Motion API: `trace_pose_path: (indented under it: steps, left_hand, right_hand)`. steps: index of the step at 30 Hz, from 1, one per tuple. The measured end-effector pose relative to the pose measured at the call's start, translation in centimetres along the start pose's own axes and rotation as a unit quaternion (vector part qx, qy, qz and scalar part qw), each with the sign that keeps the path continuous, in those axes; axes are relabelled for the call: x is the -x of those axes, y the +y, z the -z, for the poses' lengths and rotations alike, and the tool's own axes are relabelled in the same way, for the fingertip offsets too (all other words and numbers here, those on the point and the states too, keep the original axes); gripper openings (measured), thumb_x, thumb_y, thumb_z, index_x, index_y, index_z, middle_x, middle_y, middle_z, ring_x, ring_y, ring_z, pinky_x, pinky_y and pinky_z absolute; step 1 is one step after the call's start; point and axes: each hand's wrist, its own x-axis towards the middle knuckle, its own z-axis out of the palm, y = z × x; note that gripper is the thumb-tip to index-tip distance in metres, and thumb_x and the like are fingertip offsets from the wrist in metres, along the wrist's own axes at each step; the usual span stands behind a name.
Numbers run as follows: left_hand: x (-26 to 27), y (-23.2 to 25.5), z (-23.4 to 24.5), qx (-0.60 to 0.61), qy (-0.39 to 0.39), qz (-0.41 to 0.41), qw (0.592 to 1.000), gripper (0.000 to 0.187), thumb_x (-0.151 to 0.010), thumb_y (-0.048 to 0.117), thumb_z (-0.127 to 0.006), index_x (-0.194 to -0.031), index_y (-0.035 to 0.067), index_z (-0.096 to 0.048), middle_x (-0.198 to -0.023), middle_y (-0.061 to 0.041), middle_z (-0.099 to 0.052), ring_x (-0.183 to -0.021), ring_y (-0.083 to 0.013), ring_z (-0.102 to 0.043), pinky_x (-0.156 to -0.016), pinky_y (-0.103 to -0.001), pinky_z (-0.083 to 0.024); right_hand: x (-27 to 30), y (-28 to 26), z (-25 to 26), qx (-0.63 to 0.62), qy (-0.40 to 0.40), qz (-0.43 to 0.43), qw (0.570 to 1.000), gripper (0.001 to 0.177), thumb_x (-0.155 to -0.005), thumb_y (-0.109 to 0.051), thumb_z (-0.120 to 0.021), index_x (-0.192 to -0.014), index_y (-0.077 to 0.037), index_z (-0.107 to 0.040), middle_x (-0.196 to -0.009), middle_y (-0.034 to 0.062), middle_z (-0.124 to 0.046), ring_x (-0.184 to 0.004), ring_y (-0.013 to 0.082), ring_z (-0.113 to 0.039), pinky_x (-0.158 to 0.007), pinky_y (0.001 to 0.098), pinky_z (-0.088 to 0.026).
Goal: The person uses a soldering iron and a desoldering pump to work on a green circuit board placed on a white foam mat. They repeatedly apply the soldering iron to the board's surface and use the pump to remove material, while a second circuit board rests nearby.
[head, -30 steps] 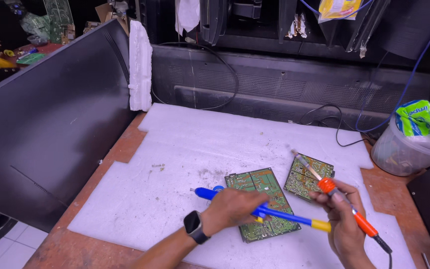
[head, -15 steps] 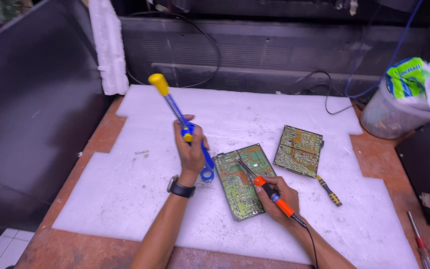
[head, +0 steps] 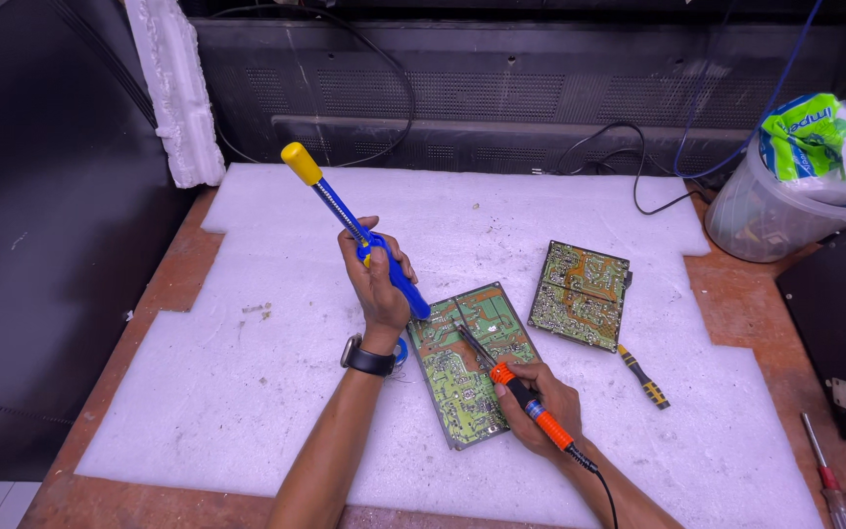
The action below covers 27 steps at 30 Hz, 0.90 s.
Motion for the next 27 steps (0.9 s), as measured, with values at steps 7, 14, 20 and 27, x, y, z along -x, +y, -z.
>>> trace_pose_path:
  steps: [7, 14, 20, 27]
  left_hand:
    - [0.1, -0.6, 0.0, 0.004, -0.003, 0.001, 1.000, 0.044, -0.086, 0.048, -0.047, -0.108, 0.011, -0.037, -0.068, -0.002, -0.042, -0.046, -0.0074, -0.041, -0.040, -0.019, -0.039]
    - [0.3, -1.1, 0.3, 0.017, -0.010, -0.004, 1.000, 0.043, -0.086, 0.047, -0.048, -0.108, 0.011, -0.037, -0.070, -0.002, -0.042, -0.047, -0.0072, -0.041, -0.041, -0.019, -0.039]
    - [0.4, -1.3, 0.3, 0.015, -0.008, -0.007, 1.000, 0.046, -0.085, 0.049, -0.048, -0.109, 0.011, -0.037, -0.070, -0.002, -0.043, -0.047, -0.0073, -0.041, -0.041, -0.019, -0.039]
    - [0.5, -1.6, 0.4, 0.019, -0.008, -0.010, 1.000, 0.047, -0.085, 0.049, -0.049, -0.109, 0.011, -0.037, -0.069, -0.002, -0.043, -0.046, -0.0074, -0.041, -0.040, -0.019, -0.038]
  right_hand:
    - [-0.3, -0.3, 0.0, 0.018, 0.009, 0.068, 0.998, 0.026, -0.077, -0.034, -0.057, -0.091, -0.012, -0.057, -0.078, -0.0023, -0.065, -0.057, 0.0121, -0.061, -0.044, 0.0266, -0.045]
    - [-0.6, -0.6, -0.1, 0.031, 0.029, 0.131, 0.991, 0.026, -0.076, -0.030, -0.061, -0.090, -0.008, -0.058, -0.086, 0.0040, -0.068, -0.066, 0.0158, -0.065, -0.054, 0.0255, -0.049]
    - [-0.9, -1.0, 0.0, 0.041, 0.017, 0.143, 0.989, 0.025, -0.075, -0.030, -0.063, -0.090, -0.011, -0.058, -0.081, 0.0026, -0.067, -0.064, 0.0151, -0.063, -0.054, 0.0244, -0.048]
    - [-1.3, -1.7, 0.4, 0.028, 0.027, 0.176, 0.984, 0.022, -0.075, -0.026, -0.063, -0.090, -0.009, -0.059, -0.076, 0.0016, -0.066, -0.059, 0.0125, -0.061, -0.053, 0.0220, -0.047]
